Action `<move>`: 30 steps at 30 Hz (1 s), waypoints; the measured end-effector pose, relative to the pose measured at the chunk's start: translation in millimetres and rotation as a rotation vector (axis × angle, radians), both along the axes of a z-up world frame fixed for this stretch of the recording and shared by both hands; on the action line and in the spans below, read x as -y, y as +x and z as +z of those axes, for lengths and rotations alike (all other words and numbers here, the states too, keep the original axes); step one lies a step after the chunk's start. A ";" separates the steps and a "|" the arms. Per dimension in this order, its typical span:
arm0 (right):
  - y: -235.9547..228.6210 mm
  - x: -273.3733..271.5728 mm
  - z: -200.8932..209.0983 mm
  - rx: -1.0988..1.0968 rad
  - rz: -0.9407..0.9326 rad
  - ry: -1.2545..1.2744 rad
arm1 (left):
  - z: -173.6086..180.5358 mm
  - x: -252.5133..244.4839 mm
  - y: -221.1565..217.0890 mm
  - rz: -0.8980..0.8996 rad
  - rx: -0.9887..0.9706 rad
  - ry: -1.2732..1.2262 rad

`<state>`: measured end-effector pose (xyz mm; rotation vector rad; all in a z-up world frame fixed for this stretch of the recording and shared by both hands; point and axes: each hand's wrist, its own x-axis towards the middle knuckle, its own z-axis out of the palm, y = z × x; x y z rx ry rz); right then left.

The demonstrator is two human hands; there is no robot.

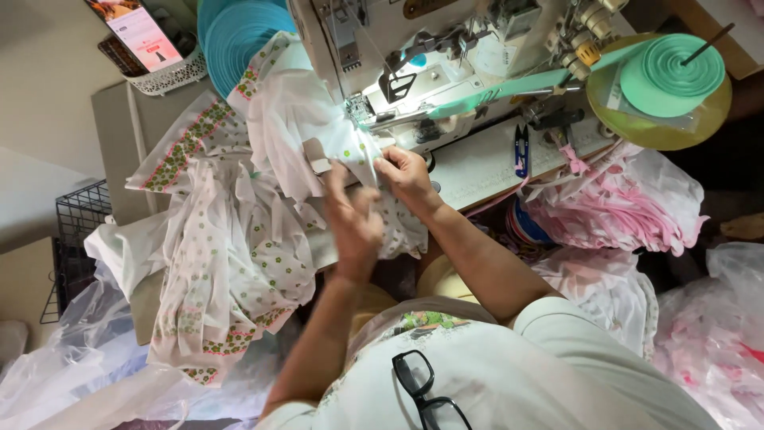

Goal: Sort and unfold patterned fabric pieces on a sewing machine workstation

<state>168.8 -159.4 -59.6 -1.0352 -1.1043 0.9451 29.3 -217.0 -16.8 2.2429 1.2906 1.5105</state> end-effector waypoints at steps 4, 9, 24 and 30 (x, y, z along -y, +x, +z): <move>9.3 50.4 50.3 0.281 0.072 -0.051 | -128.2 3.8 -40.2 -0.171 -0.075 -0.429; 91.2 98.0 30.2 1.081 0.077 -0.527 | -25.0 2.4 -90.6 -0.173 -0.053 -0.547; 26.1 10.4 -29.1 0.291 0.099 -0.036 | -118.1 20.3 -61.7 0.152 -0.353 -0.267; 24.3 30.2 -28.5 0.158 0.075 0.025 | -79.7 -23.4 -81.5 0.221 -0.329 0.013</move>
